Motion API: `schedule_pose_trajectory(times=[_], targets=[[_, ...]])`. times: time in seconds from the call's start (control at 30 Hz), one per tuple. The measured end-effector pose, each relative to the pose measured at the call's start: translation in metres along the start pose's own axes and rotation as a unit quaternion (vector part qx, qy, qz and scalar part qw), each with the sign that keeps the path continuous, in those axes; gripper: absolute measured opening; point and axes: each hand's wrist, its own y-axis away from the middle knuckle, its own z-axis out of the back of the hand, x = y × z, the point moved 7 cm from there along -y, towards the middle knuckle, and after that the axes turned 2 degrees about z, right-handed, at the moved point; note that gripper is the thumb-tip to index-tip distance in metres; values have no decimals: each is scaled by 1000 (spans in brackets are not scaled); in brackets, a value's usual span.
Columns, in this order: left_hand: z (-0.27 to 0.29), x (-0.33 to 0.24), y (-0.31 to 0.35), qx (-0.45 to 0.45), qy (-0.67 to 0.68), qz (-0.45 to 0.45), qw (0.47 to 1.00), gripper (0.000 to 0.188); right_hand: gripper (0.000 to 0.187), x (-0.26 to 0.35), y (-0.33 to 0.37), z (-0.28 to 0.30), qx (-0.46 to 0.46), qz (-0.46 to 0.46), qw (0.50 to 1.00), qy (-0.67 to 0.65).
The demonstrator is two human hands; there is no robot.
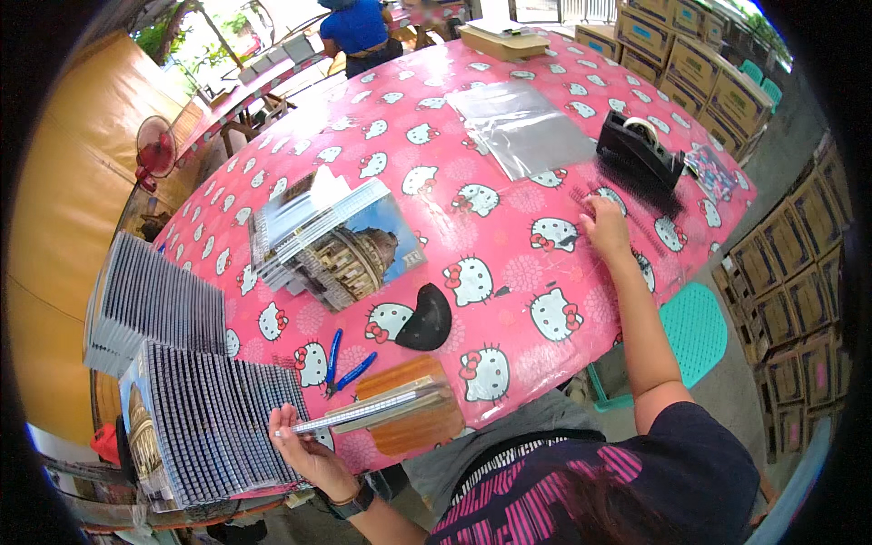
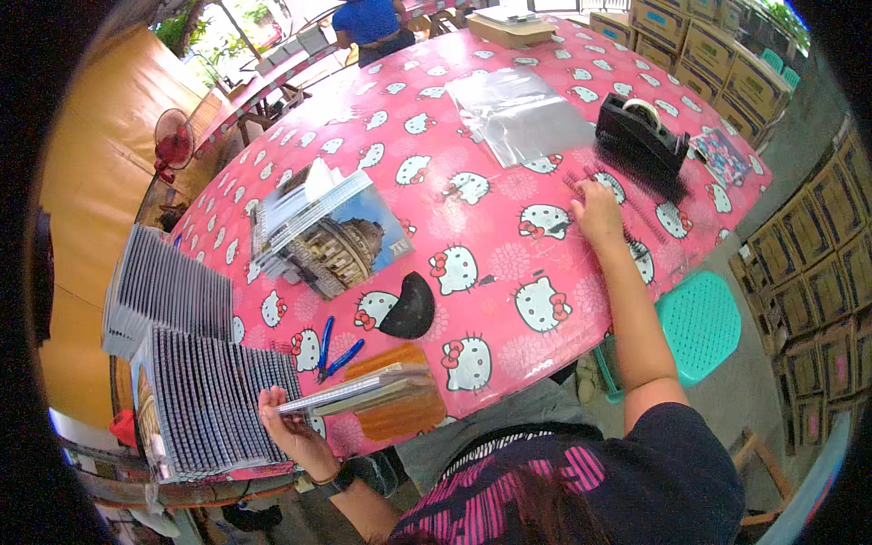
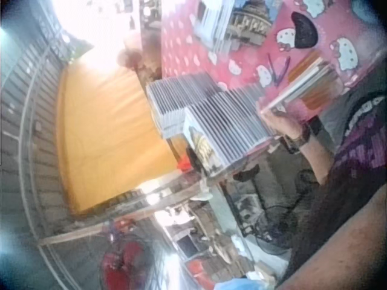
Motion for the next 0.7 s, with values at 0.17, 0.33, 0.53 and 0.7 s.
schedule_pose_trajectory(times=[0.17, 0.33, 0.53, 0.7], targets=[[-9, 5, -3, -5, -11, 11, 1000, 28, 32, -25, -6, -19, 63, -21, 997, 30], [-19, 2, -4, -7, -1, 33, 999, 32, 29, -57, -24, -16, -17, -3, 997, -73], [-6, -26, 9, -77, -82, -91, 989, 57, 35, -2, -42, 65, -53, -121, 858, -497], [-90, -54, 73, 113, -461, -283, 834, 67, 37, 144, 21, 66, 221, -13, 799, -560]])
